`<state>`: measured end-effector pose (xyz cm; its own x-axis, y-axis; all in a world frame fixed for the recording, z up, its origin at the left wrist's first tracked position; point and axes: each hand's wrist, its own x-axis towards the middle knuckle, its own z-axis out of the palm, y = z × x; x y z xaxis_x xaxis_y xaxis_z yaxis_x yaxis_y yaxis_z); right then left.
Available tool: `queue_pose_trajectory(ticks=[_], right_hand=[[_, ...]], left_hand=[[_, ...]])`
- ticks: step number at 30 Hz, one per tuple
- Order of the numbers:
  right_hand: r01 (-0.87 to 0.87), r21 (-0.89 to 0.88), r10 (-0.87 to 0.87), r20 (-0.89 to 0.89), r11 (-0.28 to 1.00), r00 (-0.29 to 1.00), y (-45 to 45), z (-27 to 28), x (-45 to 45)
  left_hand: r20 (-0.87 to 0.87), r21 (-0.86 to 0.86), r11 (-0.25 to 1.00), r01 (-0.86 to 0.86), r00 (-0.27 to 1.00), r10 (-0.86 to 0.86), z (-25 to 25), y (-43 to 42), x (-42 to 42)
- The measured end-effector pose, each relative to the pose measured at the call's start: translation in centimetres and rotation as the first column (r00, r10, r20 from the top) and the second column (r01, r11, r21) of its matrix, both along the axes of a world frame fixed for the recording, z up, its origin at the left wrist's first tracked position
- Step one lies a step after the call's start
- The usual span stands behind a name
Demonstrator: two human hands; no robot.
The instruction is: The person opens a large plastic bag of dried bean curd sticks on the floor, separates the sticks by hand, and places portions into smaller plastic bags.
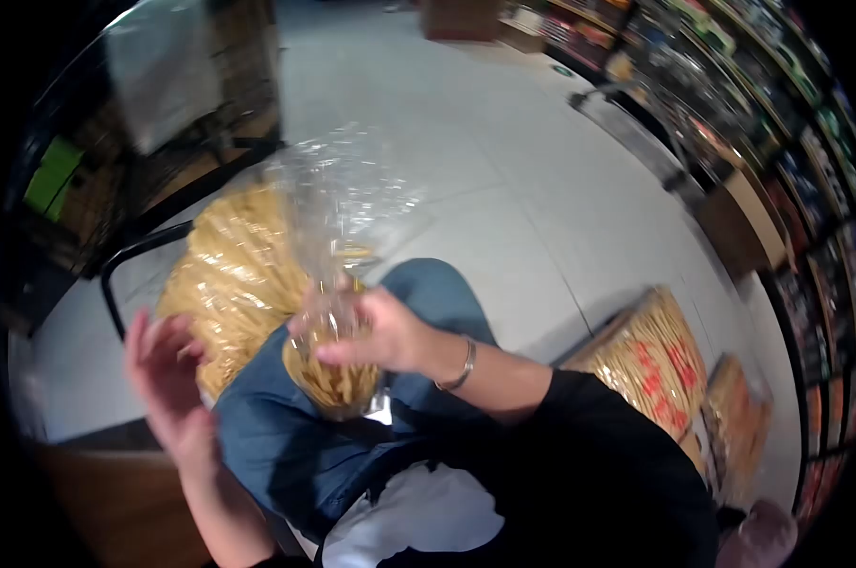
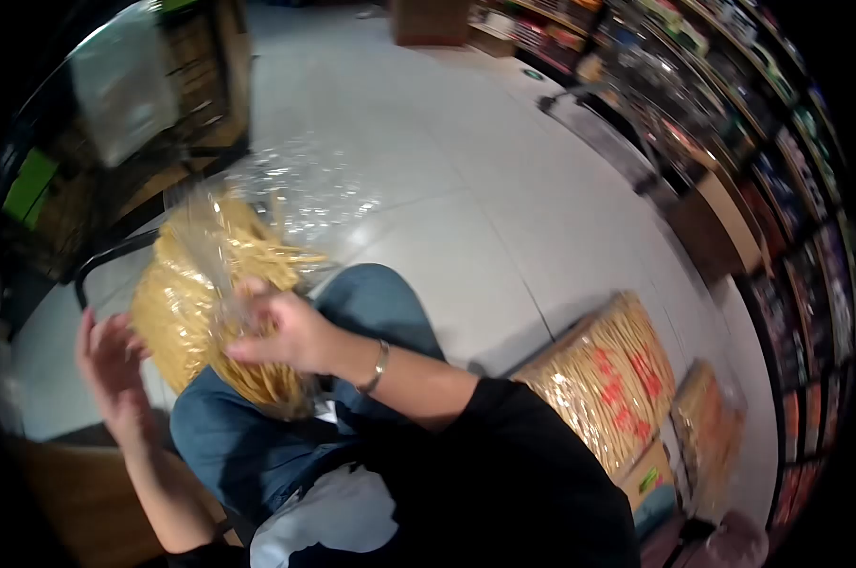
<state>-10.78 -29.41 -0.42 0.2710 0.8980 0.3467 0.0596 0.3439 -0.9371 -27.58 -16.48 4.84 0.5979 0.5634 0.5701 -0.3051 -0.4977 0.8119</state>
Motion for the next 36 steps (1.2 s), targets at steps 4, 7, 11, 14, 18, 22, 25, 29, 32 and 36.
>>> queue_pose_trajectory(ticks=[4, 7, 11, 14, 18, 22, 25, 29, 32, 36], right_hand=[[0.244, 0.296, -0.155, -0.294, 0.923, 0.943, -7.7, 5.9, 6.6], [0.561, 0.45, -0.482, -0.288, 0.695, 0.828, -13.9, 9.8, 10.1], [0.662, 0.35, -0.656, -0.153, 0.663, 0.739, -20.4, 9.7, 14.0], [0.841, -0.025, -0.841, -0.012, 0.541, 0.541, -19.8, 4.2, 18.1], [0.859, -0.254, -0.896, -0.107, 0.444, 0.431, -21.3, -6.4, 25.2], [0.688, -0.36, -0.774, -0.359, 0.631, 0.522, -24.6, -13.1, 28.7], [0.659, -0.469, -0.799, -0.461, 0.588, 0.386, -25.6, -16.6, 28.4], [0.65, -0.517, -0.808, -0.519, 0.557, 0.279, -26.3, -20.8, 28.9], [0.589, -0.807, -0.998, -0.029, 0.051, 0.047, -26.5, -21.7, 29.8], [0.572, -0.82, -0.999, -0.025, 0.032, 0.019, -28.2, -26.1, 33.9]], left_hand=[[0.09, -0.01, 0.999, 0.036, 0.995, -0.035, -2.6, 2.3, -2.0], [0.031, -0.084, 0.995, 0.047, 0.999, -0.044, -4.1, 2.8, -2.0], [-0.023, -0.157, 0.984, 0.088, 0.995, -0.093, -5.8, 2.4, -0.9], [-0.139, -0.287, 0.956, 0.066, 0.984, -0.11, -7.6, 1.7, 0.2], [-0.226, -0.334, 0.94, 0.065, 0.963, -0.146, -9.8, 0.7, 1.0], [-0.281, -0.356, 0.934, -0.011, 0.955, -0.096, -11.7, 0.1, 0.2], [-0.32, -0.447, 0.891, -0.077, 0.944, -0.079, -13.7, -0.1, -0.5], [-0.399, -0.457, 0.873, -0.172, 0.916, -0.028, -14.6, -0.6, -0.3], [-0.402, -0.48, 0.863, -0.156, 0.914, -0.058, -14.7, -0.9, 0.0], [-0.457, -0.491, 0.861, -0.136, 0.881, -0.122, -15.0, -1.4, 0.8]])
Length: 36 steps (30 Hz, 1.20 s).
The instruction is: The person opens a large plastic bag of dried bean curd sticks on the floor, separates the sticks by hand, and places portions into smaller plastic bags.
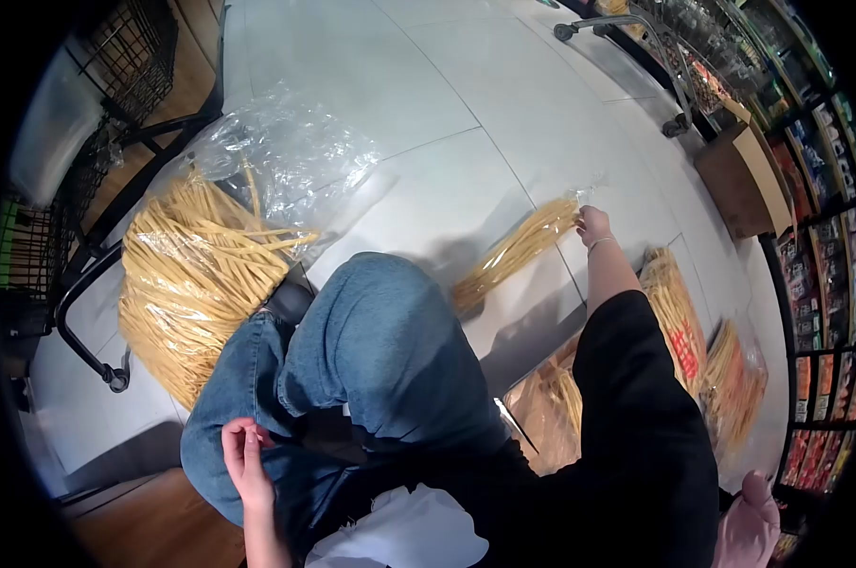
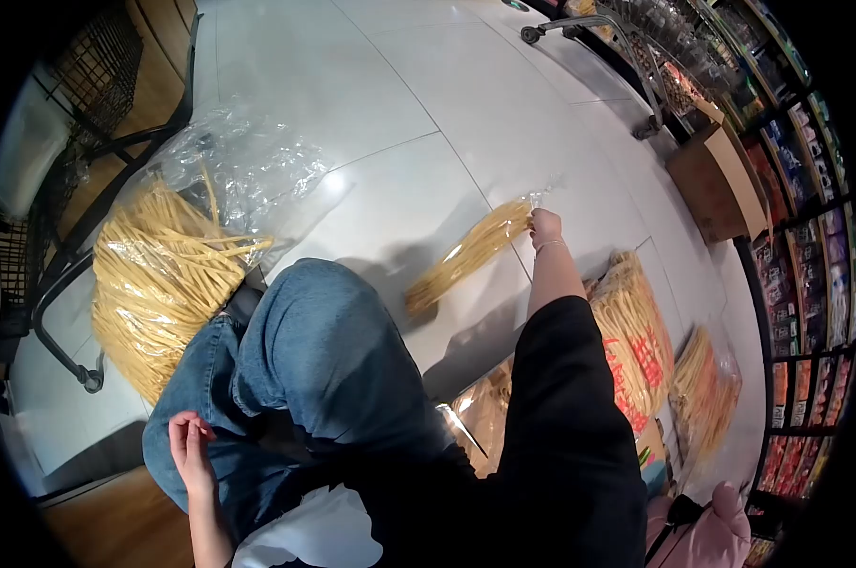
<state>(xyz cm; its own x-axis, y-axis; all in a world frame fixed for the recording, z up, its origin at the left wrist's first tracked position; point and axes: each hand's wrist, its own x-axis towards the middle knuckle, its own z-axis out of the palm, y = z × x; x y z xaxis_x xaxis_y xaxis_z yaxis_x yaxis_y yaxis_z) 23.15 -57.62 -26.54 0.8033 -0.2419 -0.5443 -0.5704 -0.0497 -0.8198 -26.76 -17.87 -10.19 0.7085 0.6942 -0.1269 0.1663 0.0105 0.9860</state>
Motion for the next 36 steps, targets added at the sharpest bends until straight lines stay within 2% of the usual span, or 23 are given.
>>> queue_pose_trajectory(ticks=[3, 4, 6, 9, 11, 13, 16, 18, 19, 21, 23, 24, 26, 29, 31, 33, 34, 36], right_hand=[[0.012, -0.057, -0.012, 0.016, 0.998, 1.0, -2.3, -4.3, 0.7], [0.028, -0.087, -0.023, 0.052, 0.996, 0.998, -2.0, -4.6, 0.5], [0.026, -0.068, -0.027, -0.021, 0.997, 0.999, -1.9, -4.2, -0.4], [0.009, -0.001, -0.009, -0.013, 1.0, 1.0, 0.6, -4.6, 0.2], [-0.096, 0.093, 0.088, 0.085, 0.991, 0.993, 5.8, 0.2, -1.5], [-0.284, 0.231, 0.235, 0.22, 0.931, 0.947, 11.2, 4.2, -2.1], [-0.493, 0.273, 0.377, 0.383, 0.826, 0.844, 21.9, 13.2, -4.4], [-0.798, 0.195, 0.571, 0.604, 0.57, 0.556, 27.3, 19.0, -6.5], [-0.819, 0.191, 0.577, 0.625, 0.542, 0.527, 30.1, 22.3, -8.0], [-0.937, -0.014, 0.567, 0.799, 0.35, 0.2, 36.0, 30.0, -11.1], [-0.877, -0.281, 0.449, 0.889, 0.391, -0.085, 41.0, 37.9, -15.2], [-0.743, -0.474, 0.412, 0.864, 0.472, -0.29, 43.9, 41.1, -15.6], [-0.507, -0.596, 0.264, 0.77, 0.623, -0.58, 49.4, 48.3, -17.6], [-0.336, -0.616, 0.294, 0.697, 0.713, -0.654, 59.1, 54.0, -17.3], [-0.189, -0.722, 0.482, 0.609, 0.665, -0.63, 63.3, 55.0, -16.2], [-0.068, -0.903, 0.771, 0.4, 0.424, -0.496, 66.7, 55.2, -14.3], [-0.143, -0.932, 0.816, 0.36, 0.332, -0.451, 66.9, 55.6, -14.8], [-0.195, -0.925, 0.813, 0.381, 0.328, -0.441, 66.4, 56.4, -15.4]], left_hand=[[-0.02, -0.005, 0.999, 0.031, 0.999, -0.031, 0.0, -0.5, 0.8], [-0.04, -0.009, 0.999, 0.045, 0.998, -0.045, 0.1, -0.7, 1.1], [-0.084, 0.004, 0.999, 0.035, 0.996, -0.034, 0.5, -0.8, 1.4], [-0.047, -0.026, 0.998, 0.057, 0.997, -0.058, 0.2, 0.2, 1.0], [-0.023, -0.017, 1.0, 0.022, 0.999, -0.022, 0.2, 1.1, 0.9], [-0.038, 0.028, 0.999, -0.032, 0.999, 0.033, 0.3, 2.0, 0.7], [-0.029, 0.054, 0.995, -0.085, 0.996, 0.086, 0.7, 3.5, -0.1], [0.013, 0.043, 0.992, -0.123, 0.992, 0.122, 0.6, 4.0, -1.0], [-0.01, 0.052, 0.988, -0.145, 0.989, 0.145, 0.9, 4.2, -1.2], [-0.021, 0.022, 0.982, -0.186, 0.982, 0.186, 0.7, 4.7, -2.2], [0.016, -0.021, 0.972, -0.236, 0.972, 0.236, 0.0, 4.9, -3.2], [0.034, -0.025, 0.973, -0.23, 0.972, 0.231, -0.5, 5.0, -3.5], [0.057, -0.046, 0.975, -0.219, 0.974, 0.222, -1.4, 4.9, -4.6], [0.074, -0.099, 0.971, -0.217, 0.972, 0.224, -2.6, 5.0, -5.3], [0.093, -0.189, 0.955, -0.228, 0.964, 0.248, -4.3, 5.2, -6.1], [-0.07, -0.294, 0.915, -0.277, 0.961, 0.268, -0.9, 4.6, -6.4], [-0.033, -0.254, 0.921, -0.294, 0.955, 0.296, -0.9, 4.5, -6.6], [0.02, -0.225, 0.921, -0.317, 0.944, 0.329, -2.8, 4.7, -7.4]])
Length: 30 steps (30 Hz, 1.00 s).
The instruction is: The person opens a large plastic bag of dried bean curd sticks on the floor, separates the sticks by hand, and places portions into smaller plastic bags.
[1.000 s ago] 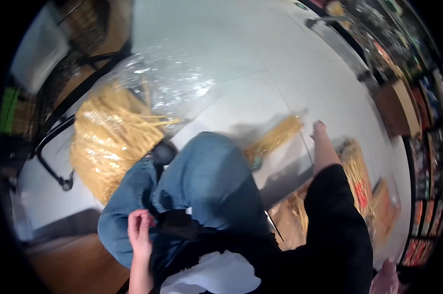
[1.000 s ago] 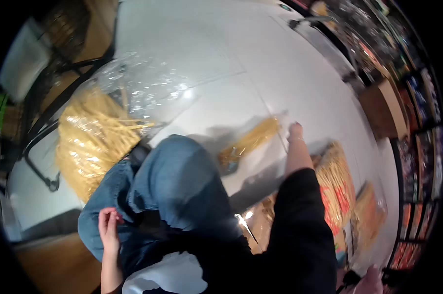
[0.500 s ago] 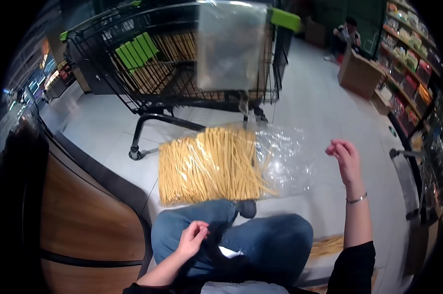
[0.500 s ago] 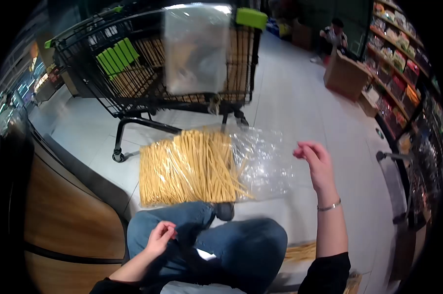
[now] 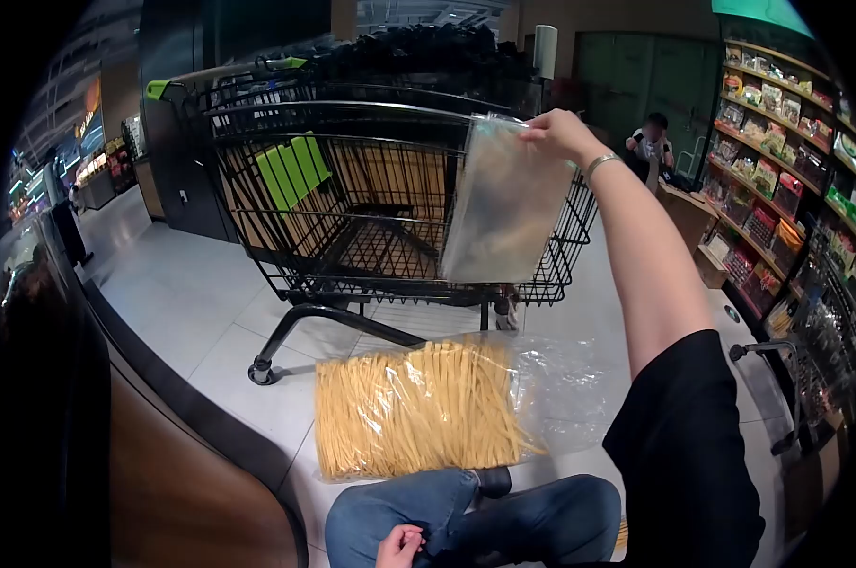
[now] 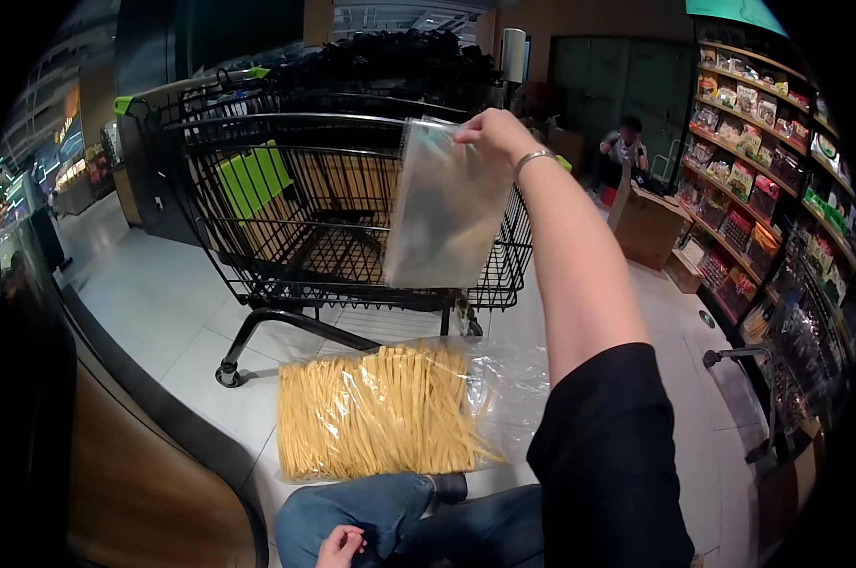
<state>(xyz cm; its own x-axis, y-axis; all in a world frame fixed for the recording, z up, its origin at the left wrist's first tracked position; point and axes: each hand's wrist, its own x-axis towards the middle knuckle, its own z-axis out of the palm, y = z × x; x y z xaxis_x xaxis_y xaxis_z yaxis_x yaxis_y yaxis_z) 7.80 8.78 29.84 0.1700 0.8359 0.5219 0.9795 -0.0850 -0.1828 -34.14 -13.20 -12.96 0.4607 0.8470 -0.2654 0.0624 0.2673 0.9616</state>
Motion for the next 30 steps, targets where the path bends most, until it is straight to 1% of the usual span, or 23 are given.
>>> queue_pose_trajectory(ticks=[1, 3, 5, 6, 7, 9, 11, 13, 14, 15, 16, 17, 18, 19, 20, 21, 22, 23, 25, 26, 27, 29, 30], right_hand=[[-0.01, -0.006, 0.01, -0.06, 1.0, 0.998, -0.4, 0.0, -0.4], [0.01, 0.014, -0.011, 0.02, 1.0, 1.0, -0.4, 0.5, 0.0], [-0.048, 0.124, 0.037, 0.086, 0.991, 0.996, -1.0, 1.6, 0.9], [-0.104, 0.274, 0.076, 0.11, 0.956, 0.991, -1.6, 2.6, 1.5], [-0.161, 0.419, 0.112, 0.139, 0.894, 0.984, -2.6, 3.9, 1.0], [-0.048, 0.683, -0.031, 0.102, 0.729, 0.994, -6.4, 6.3, -0.7], [-0.205, 0.812, 0.023, 0.23, 0.546, 0.973, -11.8, 6.4, -3.9], [-0.413, 0.694, 0.129, 0.424, 0.589, 0.896, -16.9, 3.8, -7.2], [-0.479, 0.599, 0.252, 0.425, 0.642, 0.869, -19.2, 1.1, -8.4], [-0.61, 0.402, 0.382, 0.515, 0.683, 0.767, -21.0, -1.9, -9.7], [-0.627, 0.256, 0.463, 0.487, 0.735, 0.741, -23.1, -5.7, -11.5], [-0.652, 0.191, 0.614, 0.222, 0.734, 0.757, -24.4, -10.7, -12.7], [-0.631, 0.092, 0.553, 0.396, 0.77, 0.733, -26.2, -14.6, -13.6], [-0.608, 0.114, 0.525, 0.399, 0.786, 0.752, -27.8, -19.1, -15.1], [-0.597, 0.102, 0.534, 0.349, 0.796, 0.77, -29.1, -23.4, -16.3], [-0.531, 0.098, 0.497, 0.246, 0.841, 0.832, -30.4, -27.7, -17.8], [-0.535, 0.067, 0.496, 0.293, 0.842, 0.817, -31.7, -30.3, -19.5], [-0.532, 0.022, 0.519, 0.189, 0.847, 0.834, -32.7, -32.5, -21.0], [-0.496, 0.086, 0.482, 0.141, 0.864, 0.865, -33.9, -36.9, -22.6], [-0.421, 0.101, 0.411, 0.11, 0.901, 0.905, -34.5, -38.8, -23.3], [-0.453, 0.071, 0.451, 0.045, 0.888, 0.891, -35.0, -39.6, -23.5], [-0.559, -0.079, 0.518, -0.287, 0.825, 0.806, -35.8, -37.0, -23.5], [-0.555, 0.014, 0.513, -0.4, 0.832, 0.759, -36.2, -37.1, -22.7]], left_hand=[[0.035, 0.041, 0.999, -0.036, 0.999, 0.035, -0.6, -0.1, -0.5], [0.019, 0.056, 0.998, -0.03, 0.999, 0.029, -1.2, 0.1, -1.2], [0.037, 0.007, 0.998, -0.065, 0.997, 0.064, -1.5, -0.3, -1.2], [0.031, 0.05, 0.997, -0.059, 0.998, 0.057, -1.2, -0.4, -1.1], [0.036, 0.05, 0.997, -0.058, 0.998, 0.056, -0.6, -0.5, -0.8], [0.005, -0.01, 1.0, -0.026, 1.0, 0.027, 1.3, -0.8, -0.5], [-0.03, 0.044, 0.999, 0.008, 1.0, -0.006, 3.2, -0.9, -0.3], [-0.06, 0.092, 0.995, 0.042, 0.998, -0.037, 3.6, -0.7, 0.2], [-0.051, 0.232, 0.969, 0.083, 0.996, -0.073, 2.7, 0.0, 0.3], [-0.049, 0.364, 0.924, 0.121, 0.993, -0.11, 2.7, 0.3, 0.4], [-0.057, 0.458, 0.878, 0.139, 0.99, -0.127, 2.9, 0.7, 0.6], [-0.001, 0.474, 0.863, 0.175, 0.98, -0.199, 4.4, 0.8, 0.9], [0.245, 0.367, 0.9, 0.234, 0.909, -0.337, 4.9, 0.9, 1.5], [0.51, 0.191, 0.905, 0.381, 0.749, -0.423, 6.0, 1.0, 1.9], [0.692, 0.062, 0.868, 0.493, 0.605, -0.394, 6.5, 0.7, 2.6], [0.756, -0.051, 0.822, 0.567, 0.56, -0.339, 7.7, 0.2, 3.3], [0.811, -0.092, 0.819, 0.567, 0.52, -0.269, 7.7, -0.5, 4.2], [0.817, -0.091, 0.844, 0.529, 0.524, -0.24, 6.6, -0.8, 4.5], [0.643, -0.296, 0.88, 0.372, 0.759, -0.105, 6.5, -1.6, 4.8], [0.597, -0.367, 0.869, 0.331, 0.8, -0.053, 5.6, -1.9, 4.9], [0.548, -0.432, 0.854, 0.29, 0.836, -0.007, 4.8, -2.2, 4.9], [0.505, -0.434, 0.862, 0.26, 0.863, -0.006, 3.9, -2.6, 4.0], [0.371, -0.26, 0.926, 0.272, 0.914, -0.165, 3.3, -2.6, 3.6]])
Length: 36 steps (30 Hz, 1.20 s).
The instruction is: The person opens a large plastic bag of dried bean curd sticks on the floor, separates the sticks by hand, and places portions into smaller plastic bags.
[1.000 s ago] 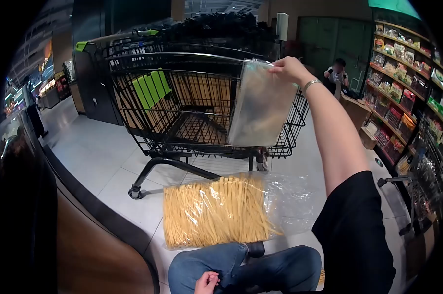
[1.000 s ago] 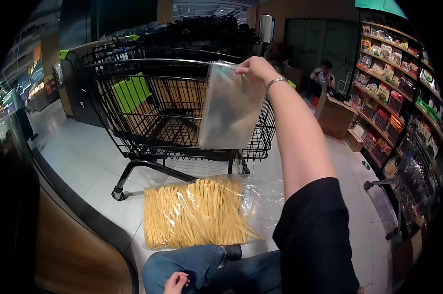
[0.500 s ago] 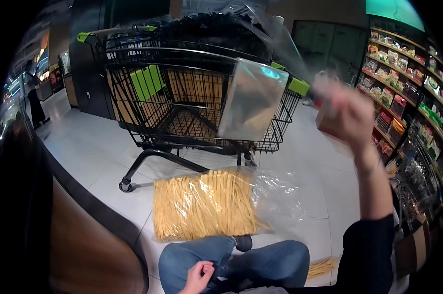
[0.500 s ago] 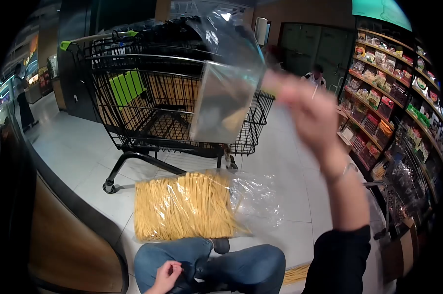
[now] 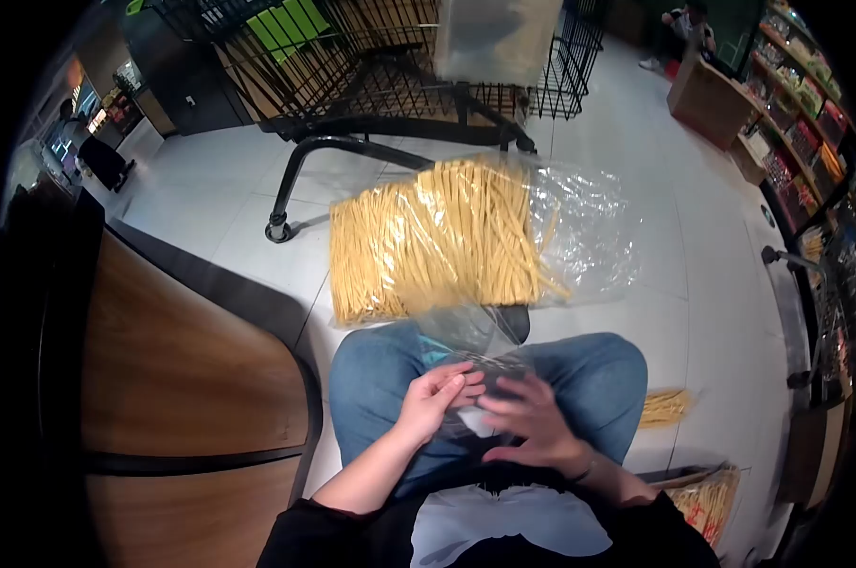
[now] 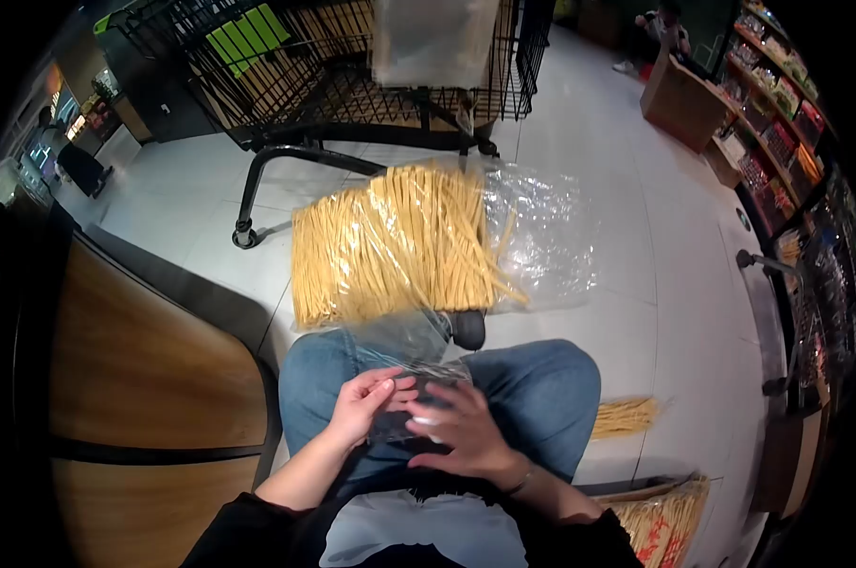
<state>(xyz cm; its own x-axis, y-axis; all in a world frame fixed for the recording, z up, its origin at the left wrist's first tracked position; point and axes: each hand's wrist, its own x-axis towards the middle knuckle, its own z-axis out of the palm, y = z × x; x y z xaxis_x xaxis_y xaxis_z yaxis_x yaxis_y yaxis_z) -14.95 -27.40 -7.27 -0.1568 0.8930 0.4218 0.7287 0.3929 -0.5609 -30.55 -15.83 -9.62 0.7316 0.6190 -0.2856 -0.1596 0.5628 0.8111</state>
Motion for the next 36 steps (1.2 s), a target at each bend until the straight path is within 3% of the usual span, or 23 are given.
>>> queue_pose_trajectory(ticks=[1, 3, 4, 5, 6, 7, 8, 9, 11, 12, 14, 18, 20, 21, 23, 24, 27, 28, 32, 36], right_hand=[[0.034, 0.038, -0.03, -0.115, 0.999, 0.993, 0.1, 1.0, 1.2], [0.268, -0.056, -0.264, -0.457, 0.962, 0.849, 0.4, 0.5, 3.2], [0.394, -0.037, -0.369, -0.439, 0.918, 0.819, 1.2, -0.1, 4.1], [0.396, -0.041, -0.373, -0.435, 0.917, 0.82, 1.7, -0.6, 4.4], [0.295, -0.314, -0.43, -0.616, 0.902, 0.66, 2.4, -0.9, 4.5], [0.113, -0.53, -0.518, -0.725, 0.84, 0.454, 2.8, -0.9, 4.5], [-0.08, -0.657, -0.601, -0.727, 0.75, 0.332, 3.2, -0.6, 4.5], [-0.079, -0.658, -0.602, -0.726, 0.749, 0.332, 3.2, -0.6, 4.6], [-0.401, -0.612, -0.547, -0.79, 0.682, 0.277, 3.4, -1.0, 4.9], [-0.405, -0.613, -0.547, -0.789, 0.678, 0.278, 3.6, -1.3, 4.8], [-0.057, -0.564, -0.362, -0.601, 0.824, 0.713, 3.9, -2.3, 4.4], [-0.245, -0.5, -0.223, -0.702, 0.831, 0.676, 5.1, -4.7, 4.5], [-0.43, -0.634, -0.279, -0.716, 0.643, 0.639, 5.3, -5.4, 4.4], [-0.43, -0.635, -0.28, -0.716, 0.642, 0.639, 5.3, -5.4, 4.7], [-0.55, -0.575, -0.385, -0.816, 0.605, 0.43, 5.3, -5.3, 5.4], [-0.495, -0.513, -0.327, -0.849, 0.701, 0.416, 5.0, -4.4, 5.4], [-0.356, -0.543, -0.449, -0.836, 0.76, 0.316, 4.3, -3.9, 6.1], [-0.357, -0.517, -0.404, -0.847, 0.778, 0.345, 4.2, -3.7, 6.8], [-0.382, -0.585, -0.542, -0.809, 0.715, 0.227, 3.1, 0.0, 8.0], [-0.315, -0.646, -0.541, -0.759, 0.695, 0.364, 2.0, 1.0, 8.8]], left_hand=[[-0.126, 0.226, 0.971, 0.078, 0.991, -0.051, -0.3, -0.2, -0.4], [-0.088, 0.228, 0.973, 0.037, 0.996, -0.017, -0.5, -0.6, -1.2], [-0.072, 0.348, 0.932, 0.103, 0.994, -0.083, -0.8, -0.6, -1.6], [-0.063, 0.464, 0.87, 0.164, 0.986, -0.152, -0.9, -0.5, -1.9], [-0.099, 0.572, 0.804, 0.166, 0.986, -0.132, -0.2, -0.5, -1.9], [-0.095, 0.571, 0.804, 0.165, 0.986, -0.134, 0.1, -0.5, -2.0], [-0.16, 0.619, 0.757, 0.208, 0.977, -0.138, 0.4, -0.4, -2.1], [-0.225, 0.66, 0.707, 0.254, 0.965, -0.136, 0.6, -0.4, -2.1], [-0.266, 0.662, 0.705, 0.254, 0.959, -0.096, 0.8, -0.4, -2.1], [-0.306, 0.663, 0.705, 0.253, 0.95, -0.053, 0.8, -0.4, -2.1], [-0.286, 0.682, 0.688, 0.247, 0.956, -0.06, 0.8, -0.4, -2.2], [-0.295, 0.723, 0.621, 0.304, 0.948, -0.12, 1.5, -0.1, -1.8], [-0.276, 0.741, 0.611, 0.28, 0.955, -0.104, 1.6, 0.0, -1.6], [-0.259, 0.756, 0.603, 0.255, 0.962, -0.081, 1.7, 0.1, -1.7], [-0.302, 0.745, 0.61, 0.27, 0.952, -0.052, 1.8, 0.6, -2.1], [-0.344, 0.735, 0.616, 0.284, 0.939, -0.023, 1.8, 0.8, -2.4], [-0.362, 0.683, 0.685, 0.255, 0.932, 0.014, 2.1, 1.2, -2.7], [-0.357, 0.684, 0.685, 0.251, 0.934, 0.015, 1.8, 1.4, -2.7], [-0.371, 0.662, 0.725, 0.189, 0.924, 0.098, 1.2, 1.6, -2.6], [-0.447, 0.602, 0.764, 0.23, 0.891, 0.084, 1.6, 1.9, -2.7]])
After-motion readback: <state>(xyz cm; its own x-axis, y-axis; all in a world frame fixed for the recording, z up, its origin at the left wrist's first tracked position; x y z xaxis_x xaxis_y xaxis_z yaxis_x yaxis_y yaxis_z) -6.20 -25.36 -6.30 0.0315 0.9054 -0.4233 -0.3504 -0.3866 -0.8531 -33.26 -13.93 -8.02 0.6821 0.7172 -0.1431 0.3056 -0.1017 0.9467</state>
